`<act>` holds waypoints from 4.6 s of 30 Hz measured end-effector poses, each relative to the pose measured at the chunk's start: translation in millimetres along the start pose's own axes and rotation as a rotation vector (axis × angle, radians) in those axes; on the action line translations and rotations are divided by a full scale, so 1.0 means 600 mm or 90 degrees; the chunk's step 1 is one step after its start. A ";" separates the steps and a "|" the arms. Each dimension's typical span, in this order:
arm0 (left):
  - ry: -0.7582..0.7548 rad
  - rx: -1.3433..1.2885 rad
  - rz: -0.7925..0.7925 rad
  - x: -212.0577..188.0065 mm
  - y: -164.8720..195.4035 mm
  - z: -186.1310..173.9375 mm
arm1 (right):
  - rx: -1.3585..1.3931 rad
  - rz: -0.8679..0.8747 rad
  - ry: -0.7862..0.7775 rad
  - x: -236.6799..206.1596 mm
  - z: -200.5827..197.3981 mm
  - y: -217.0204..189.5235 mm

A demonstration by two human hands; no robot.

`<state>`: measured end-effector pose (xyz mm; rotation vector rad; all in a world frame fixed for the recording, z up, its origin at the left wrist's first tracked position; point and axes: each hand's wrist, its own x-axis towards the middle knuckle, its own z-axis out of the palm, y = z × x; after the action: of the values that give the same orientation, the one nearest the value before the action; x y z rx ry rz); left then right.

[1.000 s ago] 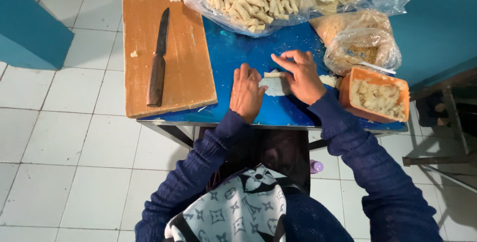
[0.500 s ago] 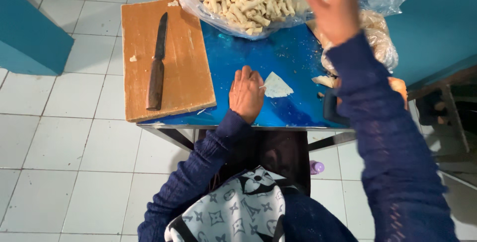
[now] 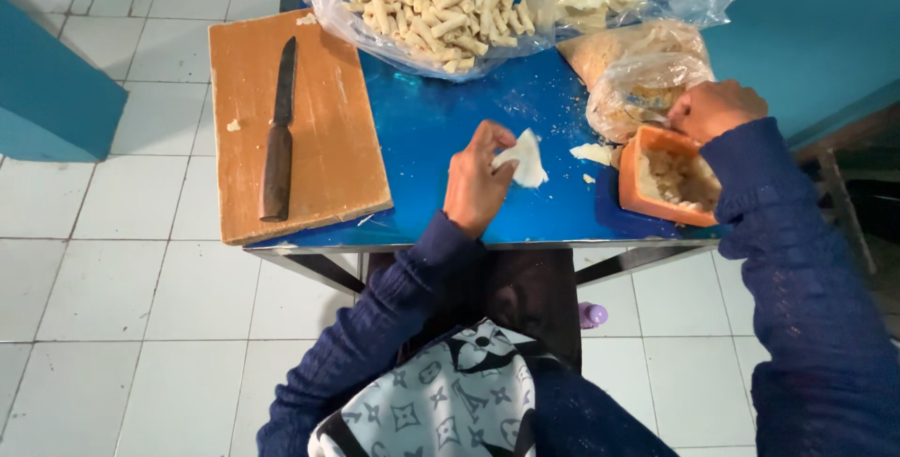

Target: The person sits at a table and assembles filled snack wrappers. They spoon filling from an orange container onto thin square wrappers, fold the wrappers over the filling by hand, and stack the folded pieces on the table, occasionally reaching into a plastic bag of ingredients.

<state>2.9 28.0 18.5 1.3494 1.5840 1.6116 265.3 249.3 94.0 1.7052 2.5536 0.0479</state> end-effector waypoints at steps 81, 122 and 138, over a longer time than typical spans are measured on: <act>-0.059 0.179 0.190 -0.092 0.001 -0.072 | 0.411 -0.277 0.248 -0.242 0.078 -0.289; -0.085 0.206 0.223 -0.089 -0.008 -0.074 | 0.515 -0.424 0.224 -0.243 0.069 -0.299; -0.057 0.249 0.251 -0.082 -0.013 -0.066 | 0.431 -0.423 0.262 -0.200 0.096 -0.305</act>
<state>-15.3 -30.7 3.4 2.0164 1.7173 1.4672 146.8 67.4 29.4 0.8978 3.6052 -0.6229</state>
